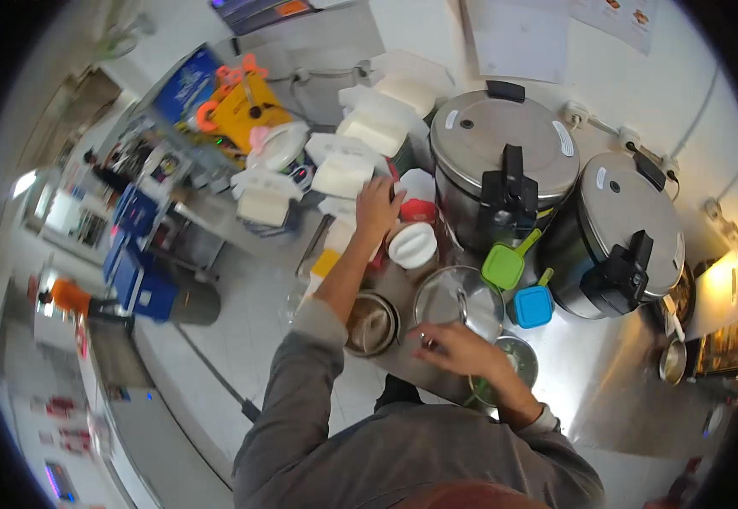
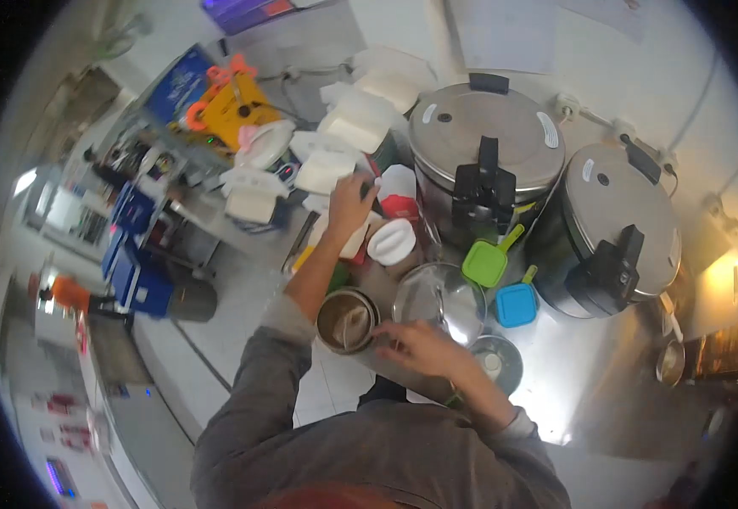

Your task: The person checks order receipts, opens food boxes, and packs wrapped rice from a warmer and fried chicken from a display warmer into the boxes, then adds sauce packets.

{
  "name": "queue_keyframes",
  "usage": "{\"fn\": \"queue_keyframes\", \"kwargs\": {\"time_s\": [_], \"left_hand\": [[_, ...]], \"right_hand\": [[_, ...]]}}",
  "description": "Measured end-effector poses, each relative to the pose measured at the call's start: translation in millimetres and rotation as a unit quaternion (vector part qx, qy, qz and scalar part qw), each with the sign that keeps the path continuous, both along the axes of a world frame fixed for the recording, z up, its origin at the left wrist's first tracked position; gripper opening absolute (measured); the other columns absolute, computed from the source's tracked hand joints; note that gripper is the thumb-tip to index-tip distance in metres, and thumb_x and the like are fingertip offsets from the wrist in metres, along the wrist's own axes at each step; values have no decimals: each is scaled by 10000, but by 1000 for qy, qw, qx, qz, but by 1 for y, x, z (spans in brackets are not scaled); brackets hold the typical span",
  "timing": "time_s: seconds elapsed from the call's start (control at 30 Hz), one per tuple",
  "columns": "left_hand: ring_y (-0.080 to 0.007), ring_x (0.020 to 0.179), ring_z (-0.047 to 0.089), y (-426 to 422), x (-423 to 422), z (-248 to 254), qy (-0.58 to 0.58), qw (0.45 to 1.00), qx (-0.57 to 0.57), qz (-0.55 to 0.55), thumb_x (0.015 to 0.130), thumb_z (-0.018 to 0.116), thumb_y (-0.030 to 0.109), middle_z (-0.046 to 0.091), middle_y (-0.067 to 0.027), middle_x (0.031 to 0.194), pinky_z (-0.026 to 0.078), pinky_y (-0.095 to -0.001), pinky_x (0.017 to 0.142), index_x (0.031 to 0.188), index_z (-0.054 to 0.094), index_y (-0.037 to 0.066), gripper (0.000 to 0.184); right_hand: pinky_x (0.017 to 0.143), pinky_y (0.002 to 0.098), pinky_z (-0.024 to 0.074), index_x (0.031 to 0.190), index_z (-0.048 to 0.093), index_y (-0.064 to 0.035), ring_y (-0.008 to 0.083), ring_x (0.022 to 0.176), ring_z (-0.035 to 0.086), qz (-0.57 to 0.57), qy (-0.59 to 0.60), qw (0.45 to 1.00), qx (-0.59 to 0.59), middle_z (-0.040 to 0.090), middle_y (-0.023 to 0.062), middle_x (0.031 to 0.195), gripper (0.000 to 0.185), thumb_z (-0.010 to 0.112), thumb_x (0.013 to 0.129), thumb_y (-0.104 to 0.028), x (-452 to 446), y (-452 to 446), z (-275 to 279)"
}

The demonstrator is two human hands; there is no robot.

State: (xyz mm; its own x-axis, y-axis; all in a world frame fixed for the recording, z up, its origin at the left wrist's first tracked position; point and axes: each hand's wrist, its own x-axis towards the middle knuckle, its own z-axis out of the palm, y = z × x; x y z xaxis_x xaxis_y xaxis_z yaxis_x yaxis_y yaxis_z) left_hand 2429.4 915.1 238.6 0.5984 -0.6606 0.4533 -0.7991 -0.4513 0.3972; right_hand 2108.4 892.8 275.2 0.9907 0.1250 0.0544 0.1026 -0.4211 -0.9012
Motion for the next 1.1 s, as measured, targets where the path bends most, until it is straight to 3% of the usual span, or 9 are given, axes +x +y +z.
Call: {"fn": "queue_keyframes", "kwargs": {"time_s": [0.1,0.27,0.33,0.57,0.67,0.7,0.93,1.0,1.1], "left_hand": [[-261,1081,578,-85,90,3,-173,978,117,-25,826,688,340,662,-75,1103,451,-432,891,1056,667,114,323],[-276,951,680,-158,185,-7,12,889,456,-46,807,722,435,690,-131,1086,532,-434,806,1072,689,48,471],[-227,986,666,-210,263,-86,178,762,617,-83,866,648,369,689,-89,1093,529,-417,799,955,704,95,294],[-275,929,689,-176,263,-4,307,830,453,-108,876,614,259,688,-146,1067,552,-421,767,1090,649,39,309],[-367,957,671,-172,247,7,-57,916,357,-172,837,596,170,671,-193,1088,545,-458,808,1076,651,15,290],[-429,963,642,-157,217,38,-49,929,331,-159,805,576,115,649,-248,1072,527,-479,847,1021,662,-4,261],[-441,891,645,-106,175,92,-47,970,157,-178,833,579,149,652,-284,955,521,-510,797,909,667,-24,209],[-452,850,640,-84,160,104,-49,970,106,-212,847,583,179,653,-284,910,516,-515,778,876,668,-28,226],[-415,733,658,-49,137,124,-23,955,45,-291,851,611,160,645,-284,753,510,-464,688,856,672,-66,235]], "right_hand": [[704,389,535,1145,609,-59,308,782,686,-91,-4,996,-12,689,163,866,329,681,873,-230,42,44,-33],[810,440,517,1146,602,-80,343,933,645,-196,85,976,-48,675,154,1008,319,633,881,-254,64,64,-26],[816,437,514,1133,613,-68,345,956,640,-282,78,954,-72,677,155,1011,317,639,875,-251,54,63,-22],[805,399,512,1035,654,-37,337,924,658,-527,157,833,-54,688,153,983,264,698,841,-209,0,85,-29],[799,397,513,1038,651,-30,342,899,661,-546,162,820,-58,690,152,964,268,692,847,-213,-2,96,-26],[805,406,509,1032,654,-28,344,907,656,-553,164,815,-59,686,166,968,270,688,853,-227,2,100,-26],[964,424,429,1239,516,-20,390,1168,511,-490,-91,862,-87,509,213,1234,477,660,879,-299,144,34,-7],[1057,447,346,1395,383,-34,419,1271,399,-507,-216,825,-125,418,260,1346,634,622,909,-363,231,-9,-2],[1057,450,348,1422,352,-37,417,1266,408,-590,-285,755,0,415,272,1357,580,545,959,-327,324,-40,22]]}}
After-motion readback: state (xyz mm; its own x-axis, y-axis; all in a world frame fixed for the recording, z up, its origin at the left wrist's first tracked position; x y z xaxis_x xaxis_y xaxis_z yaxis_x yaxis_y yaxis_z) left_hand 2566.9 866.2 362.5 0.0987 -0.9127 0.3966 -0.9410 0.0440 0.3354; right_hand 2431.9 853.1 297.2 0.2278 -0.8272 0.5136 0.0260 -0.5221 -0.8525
